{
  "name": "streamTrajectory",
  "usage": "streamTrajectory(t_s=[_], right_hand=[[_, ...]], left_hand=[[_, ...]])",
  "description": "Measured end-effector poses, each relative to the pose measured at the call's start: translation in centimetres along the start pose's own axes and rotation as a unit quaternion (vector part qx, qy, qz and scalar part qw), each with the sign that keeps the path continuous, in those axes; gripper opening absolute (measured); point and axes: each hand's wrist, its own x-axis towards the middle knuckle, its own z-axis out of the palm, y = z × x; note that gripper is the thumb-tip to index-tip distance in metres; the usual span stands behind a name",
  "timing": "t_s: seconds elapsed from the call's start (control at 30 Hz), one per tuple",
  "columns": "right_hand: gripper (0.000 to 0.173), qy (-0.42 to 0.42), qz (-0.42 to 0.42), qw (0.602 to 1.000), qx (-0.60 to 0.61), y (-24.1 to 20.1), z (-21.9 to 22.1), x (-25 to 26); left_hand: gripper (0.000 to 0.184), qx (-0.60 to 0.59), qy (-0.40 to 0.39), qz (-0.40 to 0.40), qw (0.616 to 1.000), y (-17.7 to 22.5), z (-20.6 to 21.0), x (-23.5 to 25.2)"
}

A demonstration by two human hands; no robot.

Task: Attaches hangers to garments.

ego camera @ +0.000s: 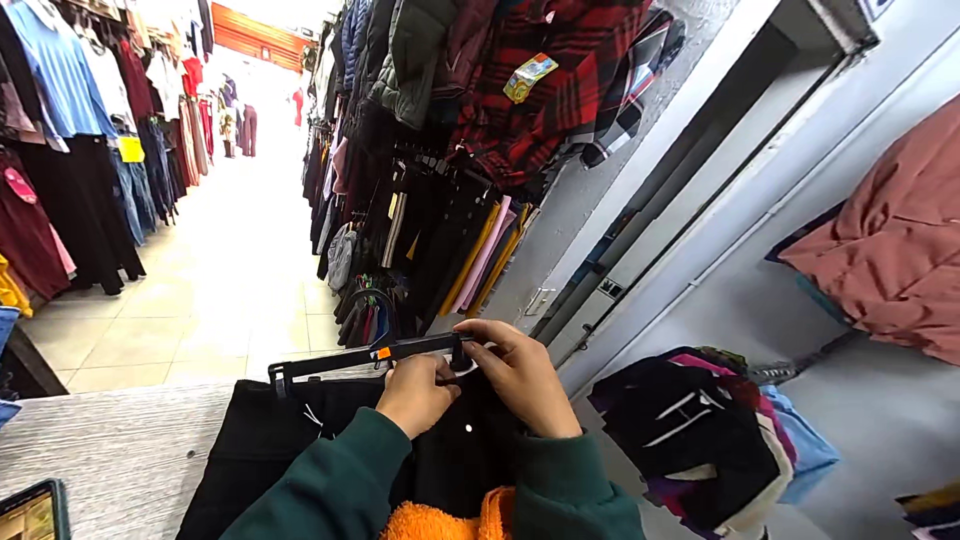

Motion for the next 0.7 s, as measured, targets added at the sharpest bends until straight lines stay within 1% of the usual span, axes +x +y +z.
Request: streamTrajectory(t_s=[0.07, 0.1, 0.23, 0.27, 0.33, 0.4, 0.47, 0.6, 0.7], right_hand=[[0.027, 0.034, -0.009, 0.999, 0.004, 0.2, 0.6, 0.0], [0.027, 0.025, -0.001, 1.000, 0.010, 0.4, 0.6, 0.0], [0.029, -0.089, 0.063, 0.993, 0.043, 1.6, -0.8, 0.2], [0.030, -0.096, 0.061, 0.993, 0.041, 1.6, -0.8, 0.2], [0.025, -0.060, 0.023, 0.998, 0.021, 1.6, -0.3, 0.1], [0.021, -0.017, -0.006, 0.999, 0.035, 1.6, 0.1, 0.0], [0.016, 0.014, 0.006, 0.995, 0.094, 1.5, 0.3, 0.1], [0.013, 0.029, 0.036, 0.977, 0.208, 1.4, 0.8, 0.3], [0.011, 0.044, 0.041, 0.962, 0.265, 1.8, 2.0, 0.1]], left_hand=[[0.020, 0.005, 0.023, 0.002, 1.000, 0.0, 0.4, -0.1], [0.019, 0.006, 0.032, 0.001, 0.999, 0.0, 0.5, -0.2], [0.023, 0.009, 0.031, -0.001, 0.999, -0.3, 0.9, -0.2], [0.024, 0.011, 0.031, -0.002, 0.999, -0.4, 0.9, -0.2], [0.024, 0.013, 0.033, -0.002, 0.999, -0.4, 0.9, -0.1], [0.024, 0.016, 0.026, -0.002, 1.000, -0.5, 0.8, -0.1], [0.026, 0.016, 0.017, -0.009, 1.000, -0.8, 0.7, 0.0], [0.027, 0.004, 0.015, -0.026, 1.000, -0.8, 0.5, -0.1], [0.029, 0.002, 0.014, -0.027, 1.000, -0.7, 0.6, -0.1]])
